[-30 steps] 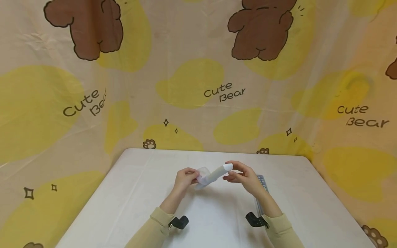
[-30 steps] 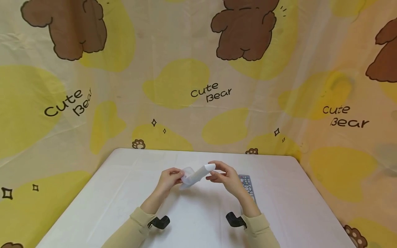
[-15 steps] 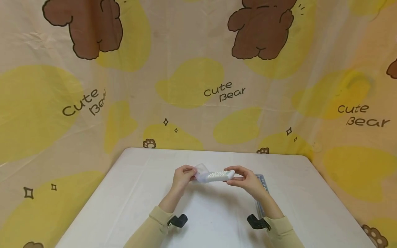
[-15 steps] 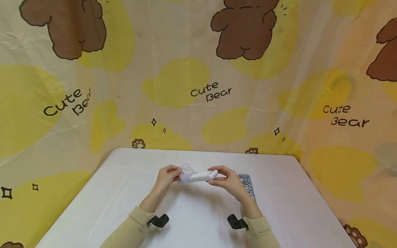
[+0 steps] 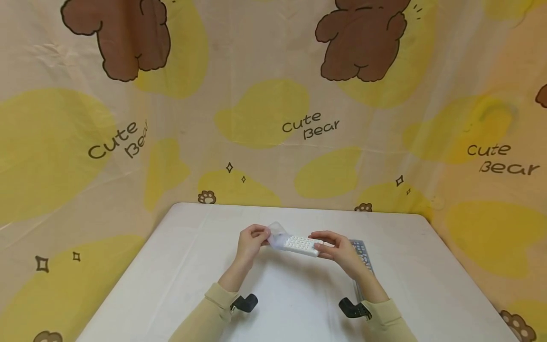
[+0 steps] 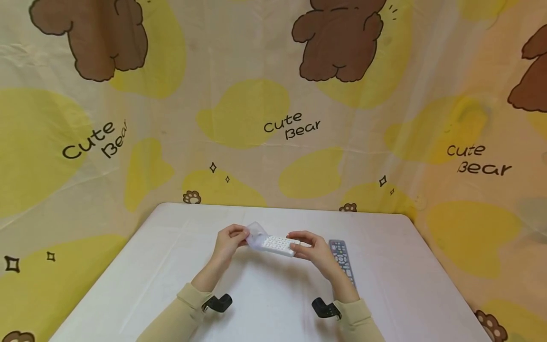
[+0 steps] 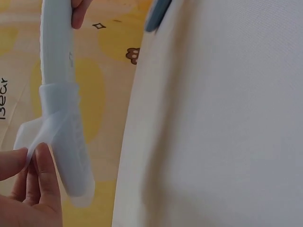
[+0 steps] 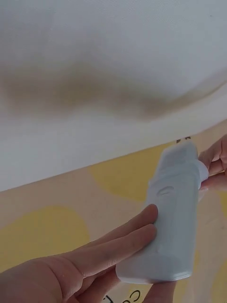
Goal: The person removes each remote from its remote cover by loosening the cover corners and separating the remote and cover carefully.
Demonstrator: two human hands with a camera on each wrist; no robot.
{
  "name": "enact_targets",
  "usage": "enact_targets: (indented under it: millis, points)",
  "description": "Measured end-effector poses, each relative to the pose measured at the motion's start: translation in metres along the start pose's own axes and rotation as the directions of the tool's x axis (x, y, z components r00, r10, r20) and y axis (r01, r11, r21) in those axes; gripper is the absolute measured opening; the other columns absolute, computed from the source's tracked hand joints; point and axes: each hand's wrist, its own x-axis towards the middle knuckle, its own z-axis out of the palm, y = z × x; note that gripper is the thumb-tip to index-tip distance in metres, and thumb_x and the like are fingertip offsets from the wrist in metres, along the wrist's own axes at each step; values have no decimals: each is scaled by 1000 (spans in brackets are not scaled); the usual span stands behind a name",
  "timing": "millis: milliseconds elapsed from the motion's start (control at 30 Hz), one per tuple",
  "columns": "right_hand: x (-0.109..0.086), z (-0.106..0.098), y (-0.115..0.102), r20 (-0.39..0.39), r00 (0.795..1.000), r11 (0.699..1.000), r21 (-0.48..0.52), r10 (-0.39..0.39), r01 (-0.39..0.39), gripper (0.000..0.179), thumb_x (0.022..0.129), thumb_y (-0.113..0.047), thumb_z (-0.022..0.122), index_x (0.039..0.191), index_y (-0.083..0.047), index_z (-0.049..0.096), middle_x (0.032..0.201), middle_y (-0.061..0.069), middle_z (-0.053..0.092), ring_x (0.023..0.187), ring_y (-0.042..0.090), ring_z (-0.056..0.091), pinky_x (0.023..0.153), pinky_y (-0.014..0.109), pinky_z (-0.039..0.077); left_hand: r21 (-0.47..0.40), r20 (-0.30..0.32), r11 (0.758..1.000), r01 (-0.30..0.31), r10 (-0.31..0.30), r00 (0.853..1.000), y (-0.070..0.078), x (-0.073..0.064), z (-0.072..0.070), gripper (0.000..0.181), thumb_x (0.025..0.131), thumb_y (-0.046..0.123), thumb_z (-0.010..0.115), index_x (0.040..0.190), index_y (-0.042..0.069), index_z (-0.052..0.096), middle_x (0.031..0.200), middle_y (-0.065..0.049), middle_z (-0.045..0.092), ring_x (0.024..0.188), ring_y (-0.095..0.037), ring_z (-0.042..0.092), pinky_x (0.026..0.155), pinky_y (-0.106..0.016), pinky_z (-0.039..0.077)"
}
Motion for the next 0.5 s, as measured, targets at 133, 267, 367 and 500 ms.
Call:
enact_targets:
  millis: [133, 267, 367, 500]
  points:
    - [-1, 1, 0, 23, 999, 999, 13, 31, -31, 58, 84, -16, 71, 134, 4, 47, 133, 23, 53, 102, 17, 62, 85, 29, 55, -13, 2, 1000, -21, 21, 1000, 2, 2, -1, 17, 86, 2, 66, 99, -8, 63, 90, -19, 69, 73, -14, 64, 68, -27, 58]
    - [-2, 1, 1, 49, 996, 997, 32, 75, -77, 61, 84, -15, 71, 136, 5, 45, 124, 20, 59, 100, 15, 62, 85, 28, 55, -31, 19, 999, -24, 25, 1000, 9, 1, -3, 16, 86, 0, 65, 99, -9, 62, 92, -22, 68, 76, -19, 65, 71, -31, 59]
    - [-3, 1, 2, 75, 993, 994, 48, 94, -97, 60, 84, -13, 71, 135, 6, 46, 118, 17, 63, 98, 14, 63, 85, 28, 55, -19, 28, 999, -30, 31, 999, 17, -2, -4, 16, 86, -2, 64, 99, -11, 62, 92, -25, 67, 78, -22, 66, 73, -35, 59]
    - [-4, 2, 5, 97, 988, 990, 62, 117, -123, 58, 83, -11, 71, 133, 8, 47, 118, 16, 64, 99, 14, 64, 85, 28, 55, 12, 22, 999, -41, 41, 999, 19, -2, -6, 16, 86, -3, 64, 99, -11, 62, 93, -26, 66, 78, -22, 65, 74, -37, 59]
